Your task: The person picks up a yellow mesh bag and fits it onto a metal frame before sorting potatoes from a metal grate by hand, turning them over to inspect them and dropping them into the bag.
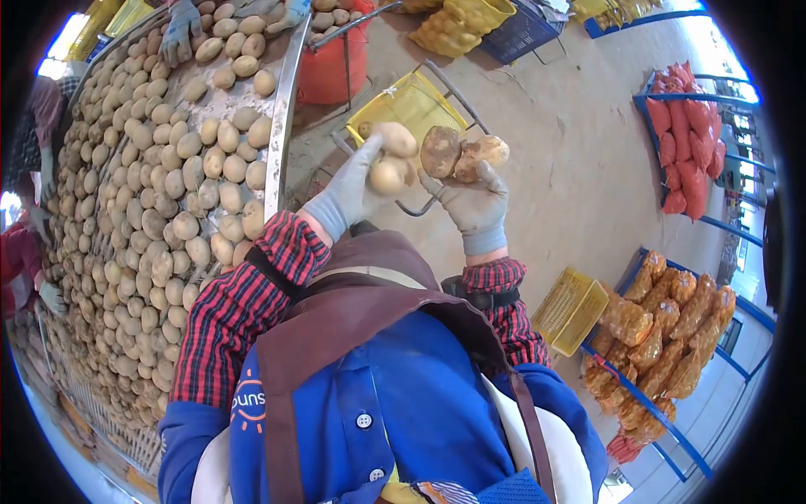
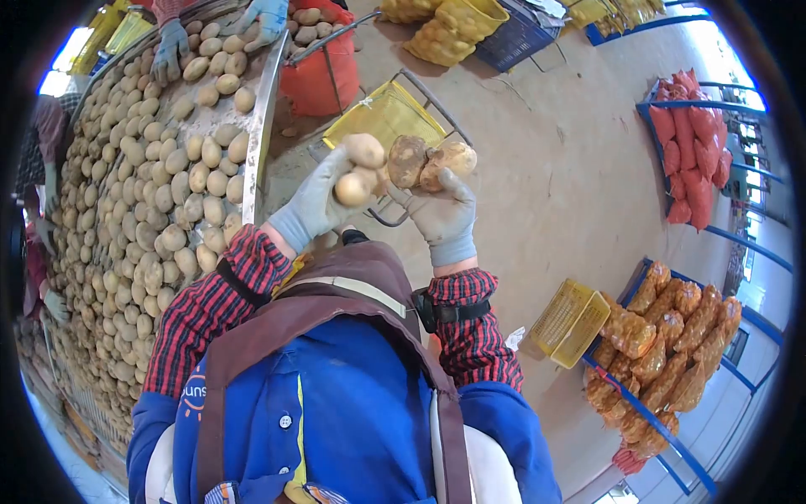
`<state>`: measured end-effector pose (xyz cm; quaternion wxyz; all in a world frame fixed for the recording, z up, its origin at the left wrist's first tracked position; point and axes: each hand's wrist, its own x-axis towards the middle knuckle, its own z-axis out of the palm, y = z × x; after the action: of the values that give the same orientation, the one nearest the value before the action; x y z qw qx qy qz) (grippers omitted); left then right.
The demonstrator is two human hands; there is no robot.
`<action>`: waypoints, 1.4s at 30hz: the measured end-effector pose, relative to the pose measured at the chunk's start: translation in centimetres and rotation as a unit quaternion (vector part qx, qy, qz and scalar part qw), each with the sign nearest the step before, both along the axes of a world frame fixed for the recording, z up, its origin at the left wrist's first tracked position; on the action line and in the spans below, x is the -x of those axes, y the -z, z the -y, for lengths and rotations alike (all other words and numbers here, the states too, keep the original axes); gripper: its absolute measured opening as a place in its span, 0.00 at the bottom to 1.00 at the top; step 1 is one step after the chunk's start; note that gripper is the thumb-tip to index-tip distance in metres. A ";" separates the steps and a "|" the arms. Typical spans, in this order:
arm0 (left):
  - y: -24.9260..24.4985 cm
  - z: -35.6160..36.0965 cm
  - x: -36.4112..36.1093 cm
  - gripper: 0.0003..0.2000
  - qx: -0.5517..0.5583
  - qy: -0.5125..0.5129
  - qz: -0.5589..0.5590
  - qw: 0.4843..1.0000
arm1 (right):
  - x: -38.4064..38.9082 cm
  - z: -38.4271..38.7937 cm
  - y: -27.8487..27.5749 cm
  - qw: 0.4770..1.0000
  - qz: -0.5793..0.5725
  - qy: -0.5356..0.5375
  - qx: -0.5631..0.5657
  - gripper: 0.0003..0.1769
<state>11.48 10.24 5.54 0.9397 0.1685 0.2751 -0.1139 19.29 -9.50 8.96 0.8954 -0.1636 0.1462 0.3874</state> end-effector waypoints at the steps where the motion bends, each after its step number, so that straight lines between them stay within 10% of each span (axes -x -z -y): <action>1: -0.7 0.1 -0.1 0.24 -0.009 -0.012 -0.048 0.999 | -0.1 0.4 0.3 1.000 -0.001 0.003 0.001 0.41; 7: -4.1 0.0 0.2 0.31 -0.174 0.040 -0.031 0.983 | 0.6 0.0 0.9 0.995 0.073 -0.056 -0.042 0.33; 9: -6.1 -0.1 0.0 0.33 -0.434 0.139 0.143 0.878 | 1.0 -0.7 0.5 0.991 0.061 -0.084 -0.084 0.34; 12: -7.2 -0.6 0.4 0.33 -0.530 0.162 0.097 0.827 | 0.9 -1.8 0.1 0.987 0.054 -0.118 -0.098 0.37; 23: -4.5 -2.3 4.7 0.33 -0.461 -0.038 -0.010 0.887 | 0.3 -7.5 2.7 0.909 0.155 -0.209 0.327 0.32; 26: -5.7 -2.1 4.7 0.39 -0.577 0.026 -0.052 0.815 | 1.2 -8.5 0.4 0.877 0.295 -0.225 0.304 0.30; 29: -5.1 -1.9 4.8 0.42 -0.769 0.050 0.003 0.637 | 1.4 -9.1 -1.0 0.870 0.360 -0.229 0.246 0.30; 30: -6.9 -2.5 4.7 0.42 -0.769 0.048 0.005 0.638 | 1.2 -9.3 -1.4 0.902 0.316 -0.217 0.198 0.30; 32: -10.6 -3.6 4.6 0.42 -0.496 0.143 -0.066 0.854 | 0.9 -9.2 -1.8 0.923 0.274 -0.212 0.168 0.28; 33: -10.2 -3.3 4.6 0.42 -0.495 0.146 -0.067 0.854 | 1.1 -9.1 -1.9 0.942 0.226 -0.205 0.138 0.27; 35: -9.3 -2.5 4.4 0.33 -0.730 -0.025 0.030 0.682 | 1.4 -9.1 -1.9 0.918 0.276 -0.232 0.168 0.26; 38: -10.0 -3.2 3.9 0.25 -0.823 0.033 0.064 0.563 | 2.3 -9.2 -1.8 0.851 0.396 -0.251 0.237 0.26; 42: -9.7 -3.3 3.7 0.17 -0.813 -0.017 0.112 0.572 | 2.6 -9.8 -2.8 0.768 0.524 -0.193 0.315 0.28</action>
<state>7.82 13.57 15.29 0.4332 0.8678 0.1471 0.1938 16.69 0.26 11.72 0.6377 -0.6385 -0.2665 0.3386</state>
